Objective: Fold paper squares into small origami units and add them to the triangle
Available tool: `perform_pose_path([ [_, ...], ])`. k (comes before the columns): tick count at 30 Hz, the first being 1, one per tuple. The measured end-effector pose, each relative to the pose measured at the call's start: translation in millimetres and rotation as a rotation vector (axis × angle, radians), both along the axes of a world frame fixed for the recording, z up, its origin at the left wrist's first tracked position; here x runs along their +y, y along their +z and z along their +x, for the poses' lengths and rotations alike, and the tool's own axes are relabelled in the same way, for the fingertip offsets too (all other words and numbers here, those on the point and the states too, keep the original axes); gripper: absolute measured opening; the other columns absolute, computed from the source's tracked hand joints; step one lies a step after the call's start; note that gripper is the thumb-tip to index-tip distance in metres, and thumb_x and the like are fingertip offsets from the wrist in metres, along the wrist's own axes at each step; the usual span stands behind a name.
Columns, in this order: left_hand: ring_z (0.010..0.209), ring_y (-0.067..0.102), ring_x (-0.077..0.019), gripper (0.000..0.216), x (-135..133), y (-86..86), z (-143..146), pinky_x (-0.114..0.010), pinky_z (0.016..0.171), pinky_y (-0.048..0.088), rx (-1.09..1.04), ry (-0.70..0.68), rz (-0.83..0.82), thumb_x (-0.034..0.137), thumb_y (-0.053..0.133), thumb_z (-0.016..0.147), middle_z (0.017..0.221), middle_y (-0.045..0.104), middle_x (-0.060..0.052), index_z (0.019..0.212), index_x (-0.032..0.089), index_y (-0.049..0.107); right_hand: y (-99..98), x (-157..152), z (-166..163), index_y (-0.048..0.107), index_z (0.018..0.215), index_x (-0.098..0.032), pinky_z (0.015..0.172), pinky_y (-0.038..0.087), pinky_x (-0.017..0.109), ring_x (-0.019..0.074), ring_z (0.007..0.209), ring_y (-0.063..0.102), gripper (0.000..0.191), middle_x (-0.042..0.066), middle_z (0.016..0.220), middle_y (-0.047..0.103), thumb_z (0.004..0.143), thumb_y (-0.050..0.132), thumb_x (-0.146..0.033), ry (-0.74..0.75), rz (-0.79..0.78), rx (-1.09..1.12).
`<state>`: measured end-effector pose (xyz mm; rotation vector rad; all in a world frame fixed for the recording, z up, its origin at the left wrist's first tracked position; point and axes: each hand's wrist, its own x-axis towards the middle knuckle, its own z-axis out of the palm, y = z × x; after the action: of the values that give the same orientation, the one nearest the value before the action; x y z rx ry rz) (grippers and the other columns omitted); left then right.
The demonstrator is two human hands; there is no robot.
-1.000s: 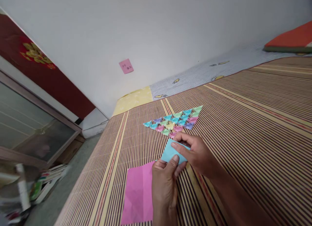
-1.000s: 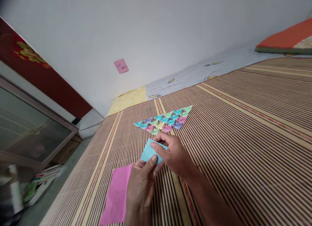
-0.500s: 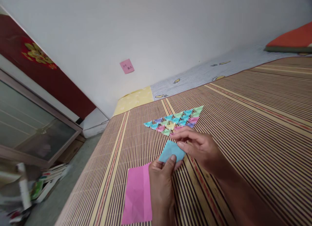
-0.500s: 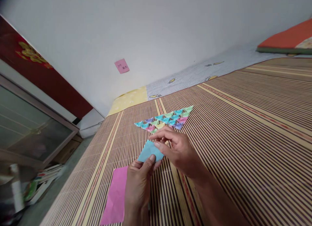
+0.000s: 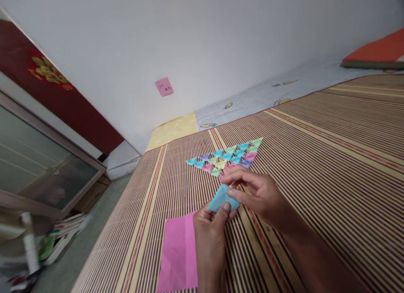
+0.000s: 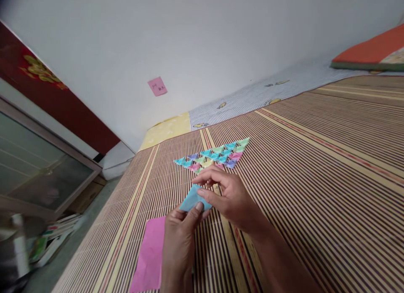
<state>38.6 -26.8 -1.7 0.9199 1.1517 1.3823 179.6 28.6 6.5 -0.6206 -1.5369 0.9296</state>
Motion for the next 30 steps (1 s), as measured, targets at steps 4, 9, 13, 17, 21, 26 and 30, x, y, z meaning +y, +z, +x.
perform_pose_path([
  [4, 0.090, 0.072, -0.0250, 0.025, 0.1, 1.5, 1.3, -0.037, 0.085, 0.056, -0.010, -0.007, 0.015, 0.029, 0.076, 0.083, 0.094, 0.078, -0.010, 0.103, 0.014, 0.079, 1.5, 0.6, -0.4, 0.073, 0.100, -0.027, 0.096, 0.047, 0.035, 0.0214, 0.112, 0.061, 0.018, 0.002, 0.105, 0.069, 0.088, 0.068, -0.015, 0.015, -0.013, 0.003],
  [9, 0.092, 0.072, -0.0247, 0.030, -0.8, 0.3, 0.6, -0.036, 0.085, 0.056, -0.032, 0.003, 0.009, 0.029, 0.076, 0.083, 0.096, 0.079, -0.010, 0.110, 0.015, 0.078, 1.9, 0.6, -0.3, 0.071, 0.091, -0.024, 0.100, 0.045, 0.037, 0.0193, 0.101, 0.063, 0.012, 0.001, 0.096, 0.067, 0.088, 0.067, -0.013, 0.062, 0.002, 0.033],
  [13, 0.091, 0.073, -0.0252, 0.027, -0.6, -1.8, -1.2, -0.036, 0.084, 0.057, -0.013, 0.022, -0.001, 0.029, 0.077, 0.082, 0.096, 0.079, -0.011, 0.104, 0.014, 0.080, 0.6, 1.4, 1.8, 0.070, 0.087, -0.023, 0.099, 0.045, 0.038, 0.0197, 0.100, 0.063, 0.010, 0.002, 0.096, 0.067, 0.087, 0.067, -0.014, 0.076, -0.010, 0.011],
  [17, 0.091, 0.073, -0.0245, 0.027, 0.2, -0.4, -1.2, -0.036, 0.083, 0.058, -0.058, 0.056, -0.005, 0.027, 0.079, 0.081, 0.097, 0.079, -0.010, 0.105, 0.016, 0.080, -0.2, 2.5, 4.4, 0.071, 0.088, -0.023, 0.096, 0.046, 0.037, 0.0198, 0.099, 0.064, 0.012, 0.002, 0.096, 0.068, 0.085, 0.068, -0.012, 0.115, -0.025, -0.051],
  [21, 0.090, 0.073, -0.0228, 0.025, 0.5, 3.3, -0.8, -0.032, 0.078, 0.059, -0.073, 0.075, -0.017, 0.025, 0.079, 0.080, 0.098, 0.079, -0.009, 0.103, 0.017, 0.080, 0.7, 2.5, 4.7, 0.073, 0.088, -0.023, 0.096, 0.045, 0.036, 0.0190, 0.100, 0.064, 0.017, 0.001, 0.098, 0.068, 0.085, 0.065, -0.008, 0.159, -0.024, -0.058],
  [26, 0.090, 0.073, -0.0244, 0.026, 0.2, 4.0, -1.1, -0.036, 0.082, 0.059, -0.072, 0.050, -0.013, 0.029, 0.079, 0.081, 0.098, 0.079, -0.011, 0.102, 0.014, 0.080, 1.1, 2.6, 4.6, 0.073, 0.097, -0.025, 0.090, 0.048, 0.034, 0.0193, 0.099, 0.063, 0.016, 0.001, 0.100, 0.069, 0.086, 0.068, -0.014, 0.132, -0.046, -0.053],
  [30, 0.085, 0.074, -0.0248, 0.021, 0.8, 1.0, -1.7, -0.039, 0.083, 0.058, -0.106, 0.061, -0.006, 0.029, 0.078, 0.080, 0.096, 0.079, -0.012, 0.095, 0.013, 0.080, -0.7, 2.9, 5.6, 0.073, 0.104, -0.027, 0.094, 0.048, 0.035, 0.0211, 0.107, 0.062, 0.021, 0.002, 0.107, 0.069, 0.086, 0.070, -0.016, 0.050, -0.026, -0.004],
])
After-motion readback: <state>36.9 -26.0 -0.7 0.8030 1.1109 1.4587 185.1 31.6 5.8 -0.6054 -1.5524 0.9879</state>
